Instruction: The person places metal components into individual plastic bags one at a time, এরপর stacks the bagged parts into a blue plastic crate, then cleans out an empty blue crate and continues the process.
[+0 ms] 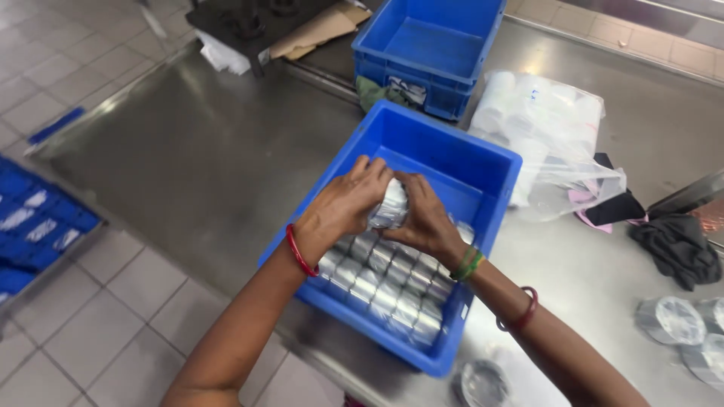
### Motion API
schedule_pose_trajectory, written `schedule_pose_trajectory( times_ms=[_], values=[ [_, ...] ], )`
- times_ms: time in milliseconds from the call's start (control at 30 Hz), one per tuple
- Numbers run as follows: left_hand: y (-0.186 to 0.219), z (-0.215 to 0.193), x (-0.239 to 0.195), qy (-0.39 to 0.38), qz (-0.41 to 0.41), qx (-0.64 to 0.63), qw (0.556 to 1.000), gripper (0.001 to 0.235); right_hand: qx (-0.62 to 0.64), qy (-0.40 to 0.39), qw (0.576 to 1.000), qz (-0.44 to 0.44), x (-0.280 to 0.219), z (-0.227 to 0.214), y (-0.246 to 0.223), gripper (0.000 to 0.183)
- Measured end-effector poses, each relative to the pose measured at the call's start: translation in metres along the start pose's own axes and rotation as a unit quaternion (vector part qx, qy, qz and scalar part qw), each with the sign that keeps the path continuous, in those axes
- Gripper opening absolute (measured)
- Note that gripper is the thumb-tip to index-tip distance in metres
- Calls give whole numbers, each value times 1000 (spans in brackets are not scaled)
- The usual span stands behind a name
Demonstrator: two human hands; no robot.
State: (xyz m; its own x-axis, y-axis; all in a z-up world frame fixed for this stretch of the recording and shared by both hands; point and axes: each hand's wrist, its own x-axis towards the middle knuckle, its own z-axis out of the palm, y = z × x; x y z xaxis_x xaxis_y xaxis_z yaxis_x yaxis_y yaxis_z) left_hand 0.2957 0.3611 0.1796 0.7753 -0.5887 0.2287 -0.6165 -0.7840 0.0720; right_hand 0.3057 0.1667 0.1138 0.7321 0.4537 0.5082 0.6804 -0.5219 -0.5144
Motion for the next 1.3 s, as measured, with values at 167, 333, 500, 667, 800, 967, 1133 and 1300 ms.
schedule_pose_trajectory(
  times_ms=[167, 333, 500, 667, 800, 967, 1133, 1300],
  values=[
    [-54, 32, 32, -91, -16, -52, 994, 72, 22, -60, 996, 65, 32, 32, 32, 111],
    [-69, 73, 46, -192, -37, -82, 977, 82, -38, -190, 965, 179, 31, 36, 38, 109],
    [-75, 94, 44, -224, -48, -94, 969, 97, -85, -236, 960, 128, 10, 31, 46, 108],
    [-95, 132, 13, -161, -49, -117, 979, 76, -53, -90, 985, 135, -46, -33, 21, 52],
    [-89, 127, 2, -51, -69, -106, 991, 63, -189, 137, 944, 234, -160, -106, 90, 29],
    [17, 78, 10, 89, -2, -82, 993, 46, -418, 113, 803, 410, -314, -217, 185, 62],
    [166, 51, 52, 118, 106, -182, 970, 38, -402, 11, 775, 487, -347, -230, 170, 102],
    [290, 94, 97, 35, 241, -256, 935, 37, -309, 109, 905, 269, -394, -205, 147, 103]
  ],
)
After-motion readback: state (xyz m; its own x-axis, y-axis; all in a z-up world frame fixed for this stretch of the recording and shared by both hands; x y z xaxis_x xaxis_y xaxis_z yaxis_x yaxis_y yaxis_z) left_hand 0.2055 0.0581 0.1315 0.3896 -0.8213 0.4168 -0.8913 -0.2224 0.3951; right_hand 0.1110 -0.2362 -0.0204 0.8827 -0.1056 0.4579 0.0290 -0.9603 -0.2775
